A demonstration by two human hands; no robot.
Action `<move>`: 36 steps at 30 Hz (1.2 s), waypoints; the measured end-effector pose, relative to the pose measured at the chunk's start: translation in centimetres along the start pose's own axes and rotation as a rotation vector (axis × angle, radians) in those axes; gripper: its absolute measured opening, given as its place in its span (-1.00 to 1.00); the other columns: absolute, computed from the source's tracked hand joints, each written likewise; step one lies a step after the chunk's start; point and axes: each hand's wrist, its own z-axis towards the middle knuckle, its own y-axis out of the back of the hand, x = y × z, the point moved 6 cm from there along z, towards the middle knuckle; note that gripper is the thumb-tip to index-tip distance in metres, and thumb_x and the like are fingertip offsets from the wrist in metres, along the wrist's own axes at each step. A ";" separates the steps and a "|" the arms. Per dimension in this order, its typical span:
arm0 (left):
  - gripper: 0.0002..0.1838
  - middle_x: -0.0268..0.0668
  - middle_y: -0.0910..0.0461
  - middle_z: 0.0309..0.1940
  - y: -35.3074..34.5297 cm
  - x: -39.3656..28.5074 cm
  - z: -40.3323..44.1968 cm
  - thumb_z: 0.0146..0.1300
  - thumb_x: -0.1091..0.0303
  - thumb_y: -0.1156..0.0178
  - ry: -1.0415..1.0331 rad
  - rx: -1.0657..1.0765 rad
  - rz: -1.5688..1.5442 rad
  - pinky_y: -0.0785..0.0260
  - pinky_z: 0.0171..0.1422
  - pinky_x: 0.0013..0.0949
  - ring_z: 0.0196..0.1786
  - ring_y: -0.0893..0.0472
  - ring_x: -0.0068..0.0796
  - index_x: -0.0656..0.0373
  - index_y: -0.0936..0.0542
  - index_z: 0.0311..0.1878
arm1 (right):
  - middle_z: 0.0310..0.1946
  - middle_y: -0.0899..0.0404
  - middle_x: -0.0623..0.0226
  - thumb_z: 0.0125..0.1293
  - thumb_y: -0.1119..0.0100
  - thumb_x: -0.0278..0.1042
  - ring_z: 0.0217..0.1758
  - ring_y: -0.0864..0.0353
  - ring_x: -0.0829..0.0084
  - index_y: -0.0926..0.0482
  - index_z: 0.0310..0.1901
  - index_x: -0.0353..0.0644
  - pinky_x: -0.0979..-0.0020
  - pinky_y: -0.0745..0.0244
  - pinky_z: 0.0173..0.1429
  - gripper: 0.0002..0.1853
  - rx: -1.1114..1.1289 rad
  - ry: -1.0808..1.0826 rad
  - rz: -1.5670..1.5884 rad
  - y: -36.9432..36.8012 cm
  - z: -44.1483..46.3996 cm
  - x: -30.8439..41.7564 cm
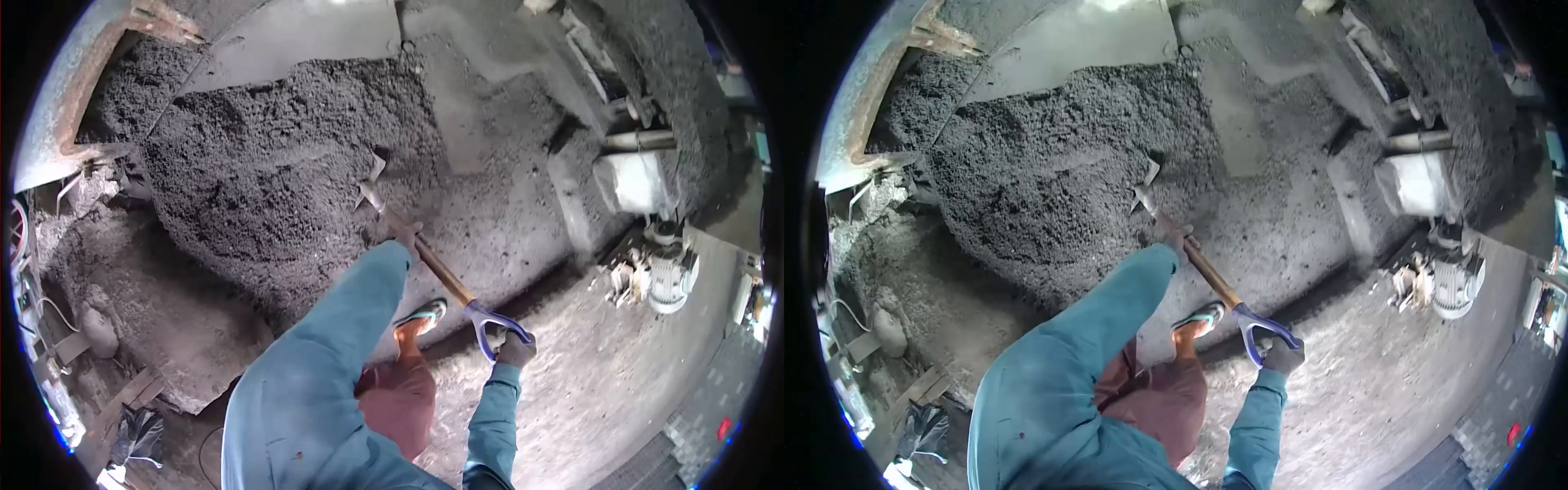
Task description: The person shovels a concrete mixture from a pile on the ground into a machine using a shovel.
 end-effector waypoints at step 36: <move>-0.72 -0.46 -0.39 -0.58 -37.5 15.8 -60.6 0.27 0.15 -0.31 0.005 1.211 0.699 -0.42 -0.37 -0.14 -0.54 -0.48 -0.44 -0.02 -0.39 -0.36 | -0.44 -0.54 0.28 0.09 -0.22 -0.34 -0.34 -0.59 0.29 -0.52 -0.42 -0.12 0.16 -0.52 -0.17 -0.90 -0.665 1.135 -0.117 28.2 -27.3 24.4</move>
